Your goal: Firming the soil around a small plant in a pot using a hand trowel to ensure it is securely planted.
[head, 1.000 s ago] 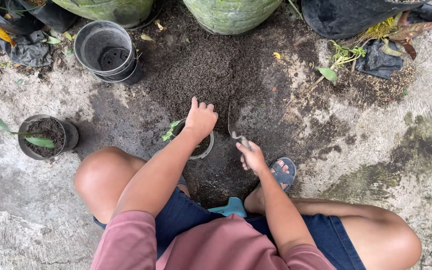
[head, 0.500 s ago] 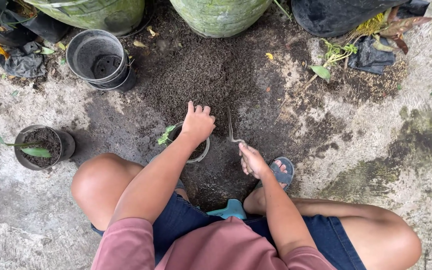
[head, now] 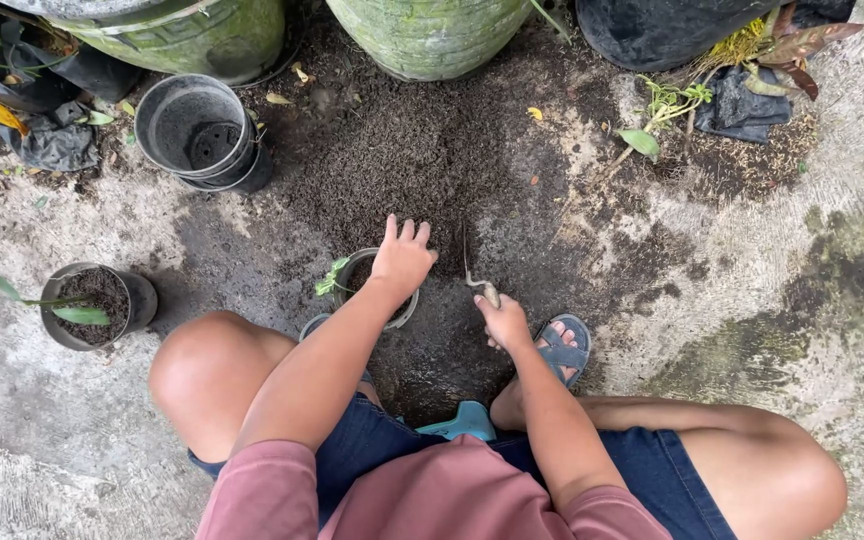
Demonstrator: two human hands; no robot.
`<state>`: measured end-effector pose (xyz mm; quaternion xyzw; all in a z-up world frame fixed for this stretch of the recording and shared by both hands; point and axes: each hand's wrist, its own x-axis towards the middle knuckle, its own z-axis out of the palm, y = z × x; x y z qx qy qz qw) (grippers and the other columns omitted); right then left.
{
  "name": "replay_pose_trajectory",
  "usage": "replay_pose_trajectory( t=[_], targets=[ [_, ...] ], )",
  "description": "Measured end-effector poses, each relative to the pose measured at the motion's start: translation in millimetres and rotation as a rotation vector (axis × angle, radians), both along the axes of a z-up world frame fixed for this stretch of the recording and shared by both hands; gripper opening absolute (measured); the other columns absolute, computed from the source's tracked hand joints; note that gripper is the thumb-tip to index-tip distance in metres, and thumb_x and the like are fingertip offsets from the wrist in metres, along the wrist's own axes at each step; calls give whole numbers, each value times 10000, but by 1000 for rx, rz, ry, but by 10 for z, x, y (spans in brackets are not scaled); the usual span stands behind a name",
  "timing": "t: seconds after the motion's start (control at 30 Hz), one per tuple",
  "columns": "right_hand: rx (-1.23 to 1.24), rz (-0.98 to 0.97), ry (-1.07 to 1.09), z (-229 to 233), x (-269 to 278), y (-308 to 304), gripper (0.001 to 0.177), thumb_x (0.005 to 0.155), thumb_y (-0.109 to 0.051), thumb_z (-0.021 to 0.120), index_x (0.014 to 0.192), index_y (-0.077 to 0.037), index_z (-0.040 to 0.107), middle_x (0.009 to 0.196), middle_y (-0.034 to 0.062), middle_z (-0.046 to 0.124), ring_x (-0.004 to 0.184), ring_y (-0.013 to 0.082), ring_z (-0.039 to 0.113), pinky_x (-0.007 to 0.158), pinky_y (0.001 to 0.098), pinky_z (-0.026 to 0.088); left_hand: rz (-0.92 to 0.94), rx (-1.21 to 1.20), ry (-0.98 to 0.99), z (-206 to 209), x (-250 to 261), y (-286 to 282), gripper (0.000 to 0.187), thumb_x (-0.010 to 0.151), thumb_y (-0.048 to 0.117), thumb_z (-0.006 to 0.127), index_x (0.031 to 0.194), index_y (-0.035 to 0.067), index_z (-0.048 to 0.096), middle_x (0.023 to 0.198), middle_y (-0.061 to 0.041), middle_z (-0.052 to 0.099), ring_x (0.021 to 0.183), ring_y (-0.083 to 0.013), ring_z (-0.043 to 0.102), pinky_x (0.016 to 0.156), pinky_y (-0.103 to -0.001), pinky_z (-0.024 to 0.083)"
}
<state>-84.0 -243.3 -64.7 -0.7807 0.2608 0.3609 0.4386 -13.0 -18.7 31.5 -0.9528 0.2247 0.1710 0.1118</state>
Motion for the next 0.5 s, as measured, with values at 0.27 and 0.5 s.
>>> replay_pose_trajectory(
  t=[0.27, 0.5],
  targets=[
    [39, -68, -33, 325, -70, -18, 387, 941, -451, 625, 1032, -75, 628, 605, 135, 643, 424, 230, 654, 373, 315, 563, 53, -32, -4, -204, 77, -10, 329, 1001, 337, 565, 1287, 242, 697, 1519, -146, 515, 1421, -405, 432, 1162, -693, 198],
    [39, -60, -60, 464, -69, 55, 348, 927, -392, 660, 1026, -61, 622, 618, 134, 656, 441, 221, 663, 377, 310, 582, 20, 15, 35, -128, 55, -87, 351, 1017, 383, 530, 1297, 255, 698, 1563, -132, 479, 1456, -405, 389, 1173, -696, 169]
  ],
)
